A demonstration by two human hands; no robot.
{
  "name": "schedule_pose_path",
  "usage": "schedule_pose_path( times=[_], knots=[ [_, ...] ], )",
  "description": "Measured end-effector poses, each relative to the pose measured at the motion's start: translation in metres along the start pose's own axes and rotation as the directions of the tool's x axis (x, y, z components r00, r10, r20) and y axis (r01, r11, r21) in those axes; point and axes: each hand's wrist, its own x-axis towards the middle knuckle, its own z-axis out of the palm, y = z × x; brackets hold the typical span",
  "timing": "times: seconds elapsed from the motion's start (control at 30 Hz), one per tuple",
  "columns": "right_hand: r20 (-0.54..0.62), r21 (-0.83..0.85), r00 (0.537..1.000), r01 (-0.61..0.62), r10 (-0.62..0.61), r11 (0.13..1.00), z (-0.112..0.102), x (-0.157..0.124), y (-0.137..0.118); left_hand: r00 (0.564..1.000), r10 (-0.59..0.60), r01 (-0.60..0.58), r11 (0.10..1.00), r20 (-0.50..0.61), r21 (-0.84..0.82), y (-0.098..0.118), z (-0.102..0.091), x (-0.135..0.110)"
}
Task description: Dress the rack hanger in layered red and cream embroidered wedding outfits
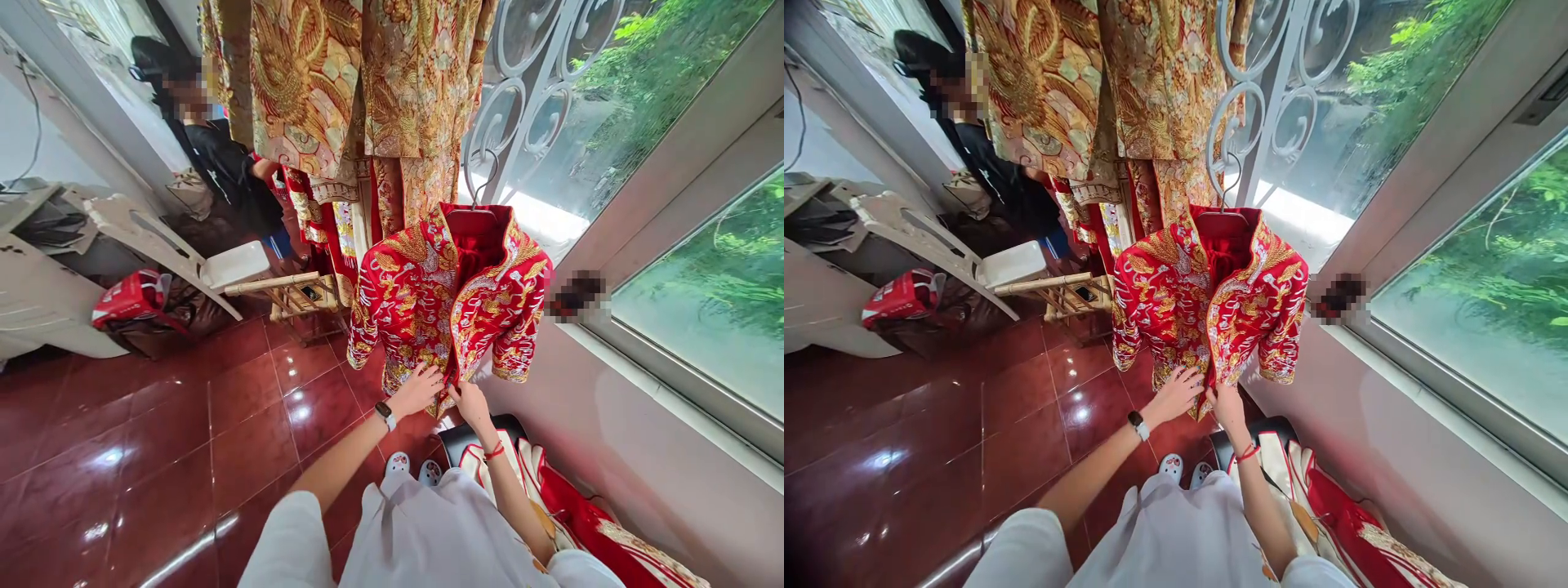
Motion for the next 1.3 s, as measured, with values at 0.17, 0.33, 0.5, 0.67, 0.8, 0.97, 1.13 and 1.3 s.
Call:
schedule_pose_path(
  times=[0.17, 0.33, 0.5, 0.67, 0.8, 0.97, 1.13, 1.3],
  knots=[
    [0.019, 0.044, 0.997, -0.073, 0.072, 0.996, 0.015, -0.006, 0.001, 0.957, 0.178, -0.180, 0.984, 0.230, -0.014, -0.015, 0.002, 0.031],
    [0.103, 0.218, 0.979, -0.192, 0.173, 0.957, 0.047, -0.013, 0.005, 0.953, 0.149, -0.125, 0.986, 0.263, -0.108, -0.006, 0.018, 0.030],
    [0.139, 0.291, 0.973, -0.219, 0.186, 0.931, 0.080, -0.024, 0.013, 0.976, 0.132, -0.126, 0.991, 0.175, -0.043, 0.003, 0.015, 0.023],
    [0.126, 0.377, 0.967, -0.252, 0.221, 0.891, 0.073, -0.024, 0.033, 0.971, 0.036, -0.019, 0.997, 0.236, -0.074, 0.008, -0.005, -0.006],
    [-0.379, 0.481, 0.877, -0.086, 0.295, 0.872, -0.006, 0.029, 0.029, 0.992, -0.119, 0.121, 0.991, 0.040, -0.061, 0.014, -0.052, 0.001],
    [-0.769, 0.394, 0.585, 0.119, 0.257, 0.911, -0.122, 0.113, -0.032, 0.619, -0.451, 0.510, 0.853, -0.643, -0.107, 0.003, -0.132, 0.094],
    [-0.798, 0.359, 0.596, 0.348, 0.091, 0.866, -0.172, 0.132, -0.031, 0.460, -0.550, 0.582, 0.779, -0.697, -0.231, -0.048, -0.169, 0.119],
    [-0.887, 0.271, 0.460, 0.460, 0.034, 0.845, -0.207, 0.115, 0.026, 0.478, -0.551, 0.502, 0.810, -0.684, -0.302, -0.089, -0.191, 0.088]
  ],
)
